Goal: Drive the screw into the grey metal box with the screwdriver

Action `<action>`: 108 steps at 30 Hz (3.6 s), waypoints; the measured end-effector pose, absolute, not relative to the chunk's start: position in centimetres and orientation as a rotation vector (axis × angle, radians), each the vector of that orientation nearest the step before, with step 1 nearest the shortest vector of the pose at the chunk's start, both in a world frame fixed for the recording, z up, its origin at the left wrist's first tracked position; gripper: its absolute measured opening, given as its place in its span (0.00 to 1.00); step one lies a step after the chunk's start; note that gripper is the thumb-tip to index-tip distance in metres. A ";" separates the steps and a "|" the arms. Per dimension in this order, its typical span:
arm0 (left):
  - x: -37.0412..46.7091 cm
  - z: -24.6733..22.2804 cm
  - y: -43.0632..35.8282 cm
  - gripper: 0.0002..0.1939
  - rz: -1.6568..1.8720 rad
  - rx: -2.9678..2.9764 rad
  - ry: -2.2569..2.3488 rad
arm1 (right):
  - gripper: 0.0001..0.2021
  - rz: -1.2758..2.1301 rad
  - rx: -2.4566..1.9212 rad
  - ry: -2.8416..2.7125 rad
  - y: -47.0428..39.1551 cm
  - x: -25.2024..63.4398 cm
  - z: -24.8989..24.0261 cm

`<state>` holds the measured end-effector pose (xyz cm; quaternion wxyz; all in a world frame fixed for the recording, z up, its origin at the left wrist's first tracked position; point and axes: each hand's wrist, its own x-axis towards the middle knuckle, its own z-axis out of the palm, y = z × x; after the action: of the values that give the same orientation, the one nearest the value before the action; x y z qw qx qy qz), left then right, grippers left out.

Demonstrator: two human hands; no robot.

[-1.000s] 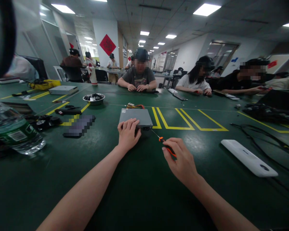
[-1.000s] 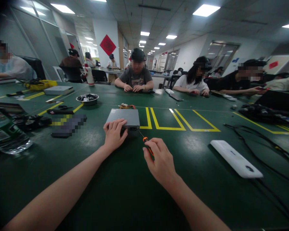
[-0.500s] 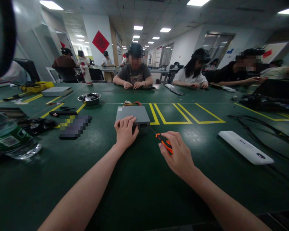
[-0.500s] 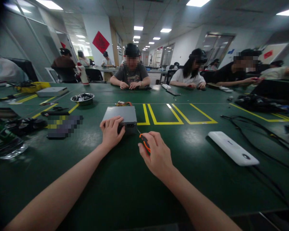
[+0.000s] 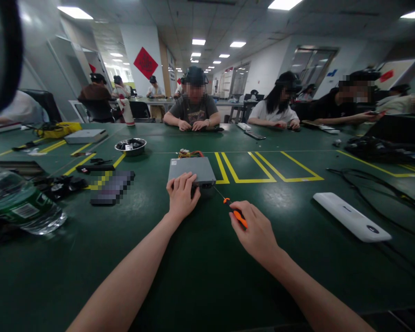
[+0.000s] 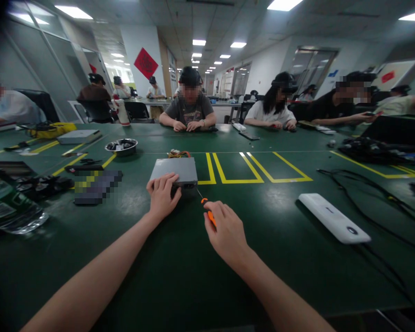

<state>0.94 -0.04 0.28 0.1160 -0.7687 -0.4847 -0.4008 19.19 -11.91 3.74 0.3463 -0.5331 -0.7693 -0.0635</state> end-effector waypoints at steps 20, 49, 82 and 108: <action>0.9 0.2 0.2 0.20 -1.181 -2.267 -1.408 | 0.06 -0.220 -1.352 -2.079 -11.2 20.0 2.7; 0.8 0.4 0.1 0.20 -1.164 -2.285 -1.422 | 0.14 0.338 -1.572 -1.896 -12.5 18.2 2.3; 1.0 0.2 0.2 0.19 -1.143 -2.265 -1.435 | 0.10 -0.559 -1.203 -2.315 -11.1 19.2 3.6; 1.2 0.3 0.3 0.18 -1.161 -2.252 -1.463 | 0.14 -0.132 -1.340 -2.318 -11.0 19.8 3.2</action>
<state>1.15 0.27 0.28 0.1078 -0.7653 -0.4972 -0.3944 19.77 -10.98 3.18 0.2286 -0.4865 -0.8419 -0.0479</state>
